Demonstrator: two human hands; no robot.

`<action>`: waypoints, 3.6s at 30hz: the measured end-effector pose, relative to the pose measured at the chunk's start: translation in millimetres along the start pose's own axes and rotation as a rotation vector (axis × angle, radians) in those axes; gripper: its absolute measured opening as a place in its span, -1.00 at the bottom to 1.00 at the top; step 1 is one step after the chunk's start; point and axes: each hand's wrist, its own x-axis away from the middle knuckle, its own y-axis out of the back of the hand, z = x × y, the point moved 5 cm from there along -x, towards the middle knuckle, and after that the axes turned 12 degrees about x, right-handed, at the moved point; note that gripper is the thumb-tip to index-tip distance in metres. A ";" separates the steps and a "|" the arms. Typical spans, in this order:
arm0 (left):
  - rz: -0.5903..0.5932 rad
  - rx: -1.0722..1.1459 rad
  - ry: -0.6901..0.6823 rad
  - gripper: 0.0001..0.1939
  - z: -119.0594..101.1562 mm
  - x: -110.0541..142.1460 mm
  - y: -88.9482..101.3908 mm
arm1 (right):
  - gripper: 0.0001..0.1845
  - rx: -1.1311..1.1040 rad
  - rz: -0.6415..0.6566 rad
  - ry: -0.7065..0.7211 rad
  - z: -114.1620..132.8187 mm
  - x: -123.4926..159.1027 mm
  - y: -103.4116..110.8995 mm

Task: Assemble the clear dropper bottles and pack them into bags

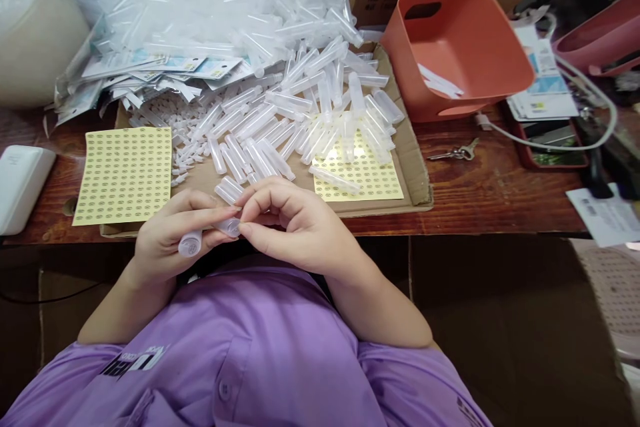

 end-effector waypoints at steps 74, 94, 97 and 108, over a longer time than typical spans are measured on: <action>-0.008 -0.368 -0.098 -0.72 -0.1 6.2 -1.6 | -0.80 0.950 -0.214 0.600 21.2 11.3 -20.4; 0.011 -0.371 -0.027 -0.76 -0.7 5.4 0.0 | -0.85 0.793 -0.137 0.446 14.0 4.0 -22.4; 0.022 -0.359 -0.030 -0.76 -1.2 4.5 -0.7 | -0.85 0.800 -0.122 0.441 14.3 3.8 -23.2; 0.022 -0.289 -0.029 -0.82 -3.9 2.5 -1.0 | -0.83 0.635 -0.123 0.263 6.7 3.6 -18.2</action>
